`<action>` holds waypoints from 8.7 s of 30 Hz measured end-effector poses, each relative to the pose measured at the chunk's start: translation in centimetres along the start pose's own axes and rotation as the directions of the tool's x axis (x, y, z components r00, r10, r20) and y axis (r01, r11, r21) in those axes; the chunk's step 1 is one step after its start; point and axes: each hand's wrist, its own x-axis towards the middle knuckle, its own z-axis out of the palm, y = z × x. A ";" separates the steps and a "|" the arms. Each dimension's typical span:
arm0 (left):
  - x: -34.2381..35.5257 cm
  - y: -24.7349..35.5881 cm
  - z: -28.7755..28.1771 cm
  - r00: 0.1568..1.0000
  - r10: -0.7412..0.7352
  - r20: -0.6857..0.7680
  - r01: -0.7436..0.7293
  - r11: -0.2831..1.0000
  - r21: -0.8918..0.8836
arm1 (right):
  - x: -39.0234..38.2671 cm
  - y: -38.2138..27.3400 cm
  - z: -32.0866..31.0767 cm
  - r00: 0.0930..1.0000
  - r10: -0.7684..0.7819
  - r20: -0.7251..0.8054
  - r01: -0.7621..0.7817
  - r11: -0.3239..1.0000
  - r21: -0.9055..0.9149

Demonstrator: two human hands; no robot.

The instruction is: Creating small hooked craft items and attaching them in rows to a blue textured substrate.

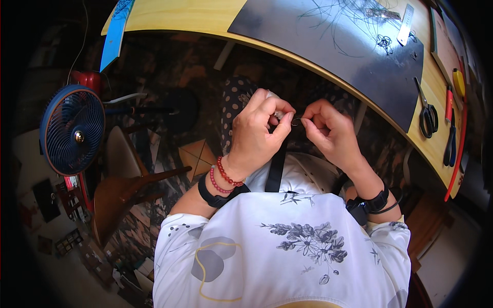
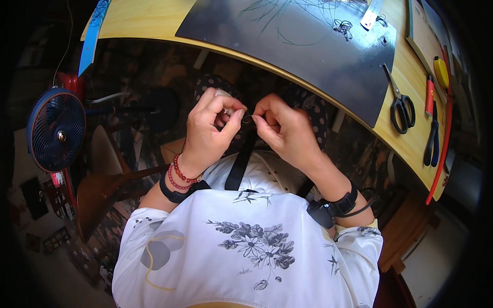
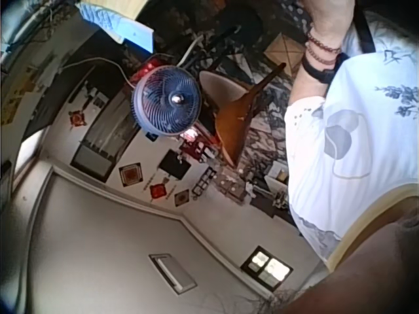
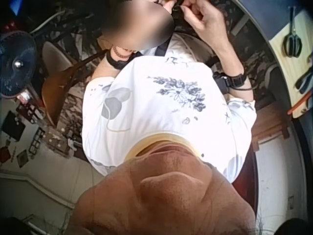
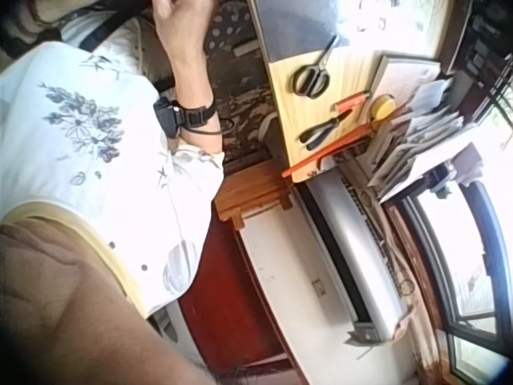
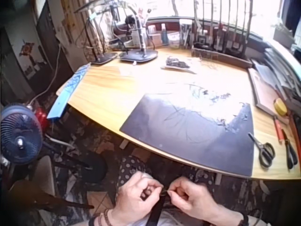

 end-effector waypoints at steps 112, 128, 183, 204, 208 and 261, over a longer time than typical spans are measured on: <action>-1.3 -1.6 -0.1 0.831 -0.425 0.360 0.555 0.578 -0.598 | -0.5 -0.4 -0.2 0.957 -0.138 -0.256 0.098 0.982 -0.164; 1.8 5.3 -4.4 0.934 0.357 -0.008 -0.344 0.895 -0.283 | -0.2 -8.8 -4.7 0.948 0.142 0.285 -0.281 0.792 0.542; 0.6 9.4 -4.4 0.736 0.665 -0.127 -0.456 0.348 -0.819 | -1.0 -8.3 -4.9 0.922 -0.211 0.325 0.081 0.925 0.370; 1.5 1.9 -1.3 0.798 0.602 0.025 -0.576 0.752 0.320 | -0.9 -4.9 -2.6 0.956 0.293 0.028 -0.273 0.844 0.461; 1.2 1.8 -0.9 0.857 0.514 -0.048 -0.495 0.845 0.204 | -0.9 -4.8 -2.0 0.960 0.278 -0.022 -0.238 0.857 0.456; 0.8 0.3 1.0 0.937 -0.278 0.210 0.348 0.773 -0.531 | -1.0 -1.9 -0.1 0.967 0.061 -0.246 -0.030 0.991 0.128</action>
